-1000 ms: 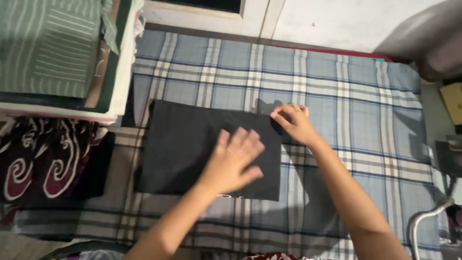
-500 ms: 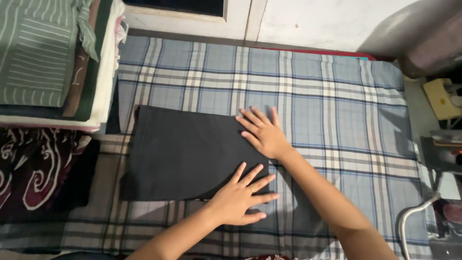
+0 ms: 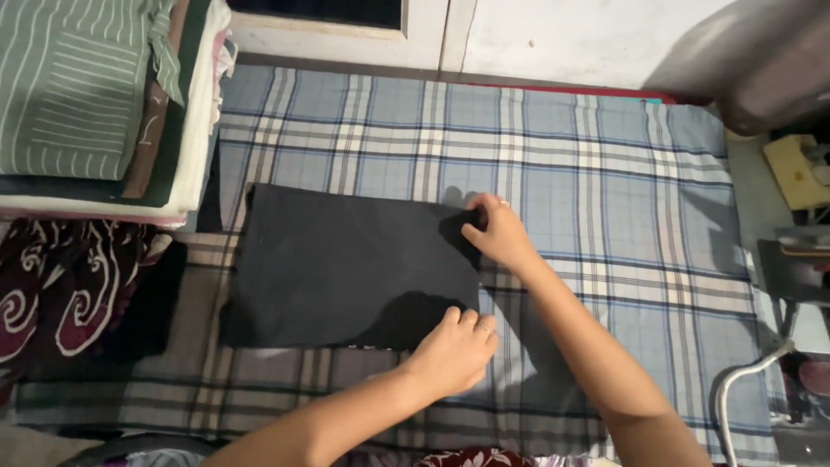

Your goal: Ironing and folding a black t-shirt on a flat surface.

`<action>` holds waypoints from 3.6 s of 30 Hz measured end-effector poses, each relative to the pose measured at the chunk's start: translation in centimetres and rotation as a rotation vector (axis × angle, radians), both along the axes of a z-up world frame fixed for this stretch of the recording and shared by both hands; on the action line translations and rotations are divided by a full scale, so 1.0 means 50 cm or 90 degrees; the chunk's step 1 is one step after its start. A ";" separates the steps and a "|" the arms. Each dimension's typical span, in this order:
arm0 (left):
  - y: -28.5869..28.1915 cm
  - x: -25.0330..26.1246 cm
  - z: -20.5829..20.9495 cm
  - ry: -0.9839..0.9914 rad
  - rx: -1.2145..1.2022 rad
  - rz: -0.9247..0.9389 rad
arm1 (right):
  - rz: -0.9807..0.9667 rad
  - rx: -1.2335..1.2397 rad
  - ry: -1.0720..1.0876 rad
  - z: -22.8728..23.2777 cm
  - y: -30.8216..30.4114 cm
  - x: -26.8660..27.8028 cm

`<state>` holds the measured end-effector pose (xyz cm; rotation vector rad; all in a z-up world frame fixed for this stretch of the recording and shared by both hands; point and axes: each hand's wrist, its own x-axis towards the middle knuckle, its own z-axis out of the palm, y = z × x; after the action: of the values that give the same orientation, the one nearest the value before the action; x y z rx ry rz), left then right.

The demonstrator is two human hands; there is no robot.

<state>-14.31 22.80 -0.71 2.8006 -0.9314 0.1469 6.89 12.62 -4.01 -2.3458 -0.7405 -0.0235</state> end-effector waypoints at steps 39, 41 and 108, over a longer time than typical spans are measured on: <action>-0.132 0.354 -0.069 -0.059 -0.144 0.343 | -0.259 -0.208 -0.183 -0.019 -0.465 0.034; -0.119 0.351 -0.079 -0.058 -0.141 0.354 | -0.262 -0.205 -0.179 -0.019 -0.464 0.035; 0.073 0.331 -0.115 -0.126 -0.298 0.408 | -0.181 -0.029 -0.012 0.143 -0.472 -0.178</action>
<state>2.23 26.44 -6.46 2.5471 0.0228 0.6433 -1.98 -10.96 3.14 -2.4788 -0.4145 -0.1540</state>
